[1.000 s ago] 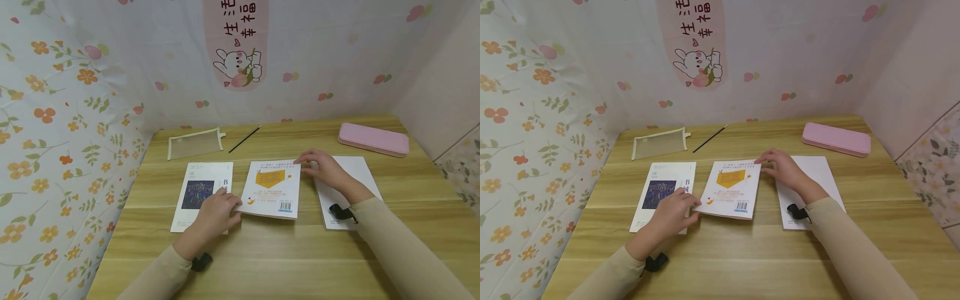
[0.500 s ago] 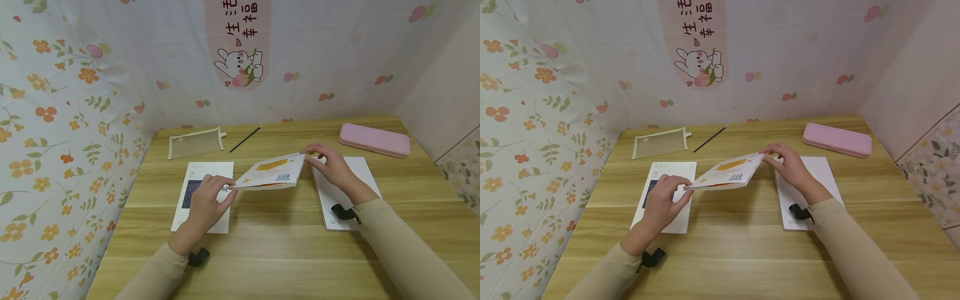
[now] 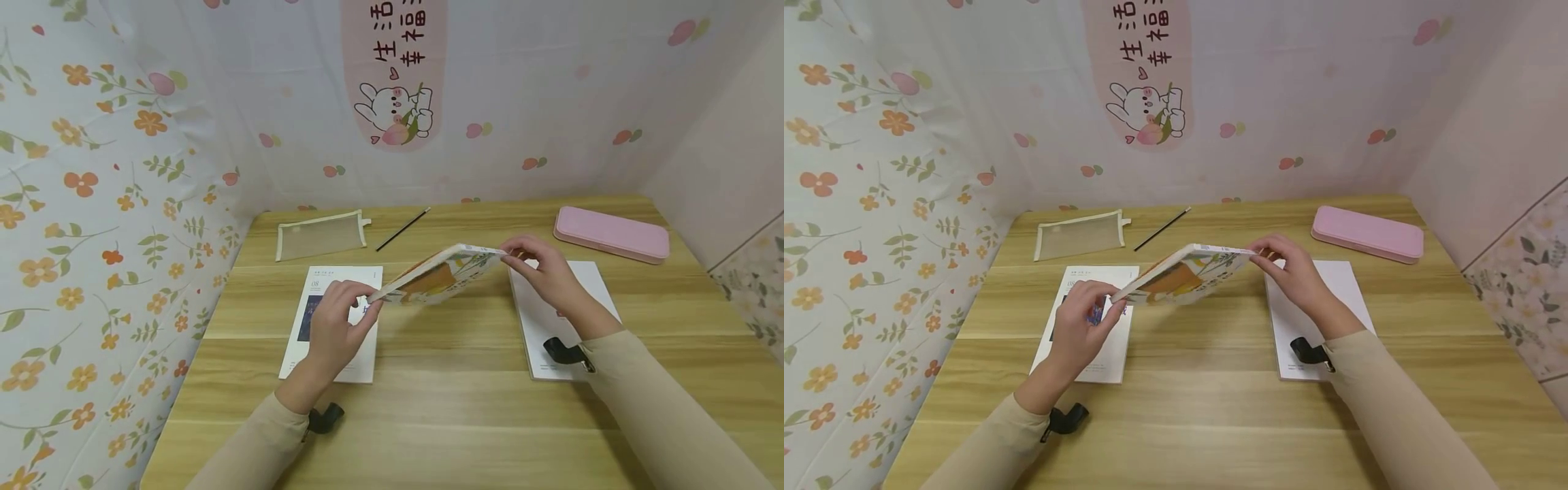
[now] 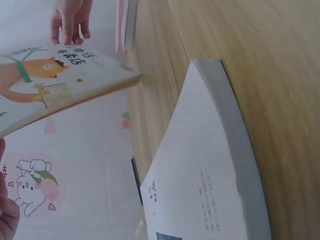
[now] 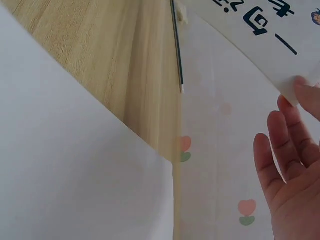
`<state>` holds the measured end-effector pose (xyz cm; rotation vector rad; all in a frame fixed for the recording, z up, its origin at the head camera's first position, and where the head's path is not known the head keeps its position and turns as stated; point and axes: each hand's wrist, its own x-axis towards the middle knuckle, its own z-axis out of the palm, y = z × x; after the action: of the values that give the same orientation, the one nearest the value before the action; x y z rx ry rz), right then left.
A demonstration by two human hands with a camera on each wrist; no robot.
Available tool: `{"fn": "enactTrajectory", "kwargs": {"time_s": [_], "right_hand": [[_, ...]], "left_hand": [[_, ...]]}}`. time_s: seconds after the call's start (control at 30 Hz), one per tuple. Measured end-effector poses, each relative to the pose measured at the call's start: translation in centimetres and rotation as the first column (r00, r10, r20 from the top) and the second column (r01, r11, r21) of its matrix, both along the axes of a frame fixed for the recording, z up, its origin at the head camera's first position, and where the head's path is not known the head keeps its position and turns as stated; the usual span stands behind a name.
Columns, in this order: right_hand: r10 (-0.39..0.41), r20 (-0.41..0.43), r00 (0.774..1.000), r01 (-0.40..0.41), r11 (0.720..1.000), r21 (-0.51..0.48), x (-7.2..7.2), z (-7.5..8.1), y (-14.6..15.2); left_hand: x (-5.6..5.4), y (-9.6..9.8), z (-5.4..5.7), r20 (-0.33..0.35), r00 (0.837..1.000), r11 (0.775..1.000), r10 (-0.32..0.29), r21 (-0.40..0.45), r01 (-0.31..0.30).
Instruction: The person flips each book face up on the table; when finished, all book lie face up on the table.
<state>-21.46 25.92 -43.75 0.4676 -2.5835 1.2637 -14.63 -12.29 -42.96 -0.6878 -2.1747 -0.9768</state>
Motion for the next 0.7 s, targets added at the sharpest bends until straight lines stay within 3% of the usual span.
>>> {"fn": "enactTrajectory", "kwargs": {"time_s": [0.3, 0.57, 0.7], "right_hand": [[-0.024, 0.008, 1.000, 0.025, 0.996, -0.084, 0.5, 0.1, 0.1], [-0.016, 0.059, 0.998, 0.026, 0.986, -0.165, 1.9, 1.8, -0.7], [0.011, 0.080, 0.997, 0.003, 0.985, -0.173, 1.4, 0.9, -0.1]], "left_hand": [[-0.1, 0.2, 0.2, 0.082, 0.997, 0.996, -0.016, 0.094, 0.008], [0.0, 0.3, -0.1, 0.121, 0.992, 0.993, -0.019, 0.114, 0.005], [-0.2, 0.3, -0.2, 0.138, 0.990, 0.995, -0.027, 0.102, 0.013]]}}
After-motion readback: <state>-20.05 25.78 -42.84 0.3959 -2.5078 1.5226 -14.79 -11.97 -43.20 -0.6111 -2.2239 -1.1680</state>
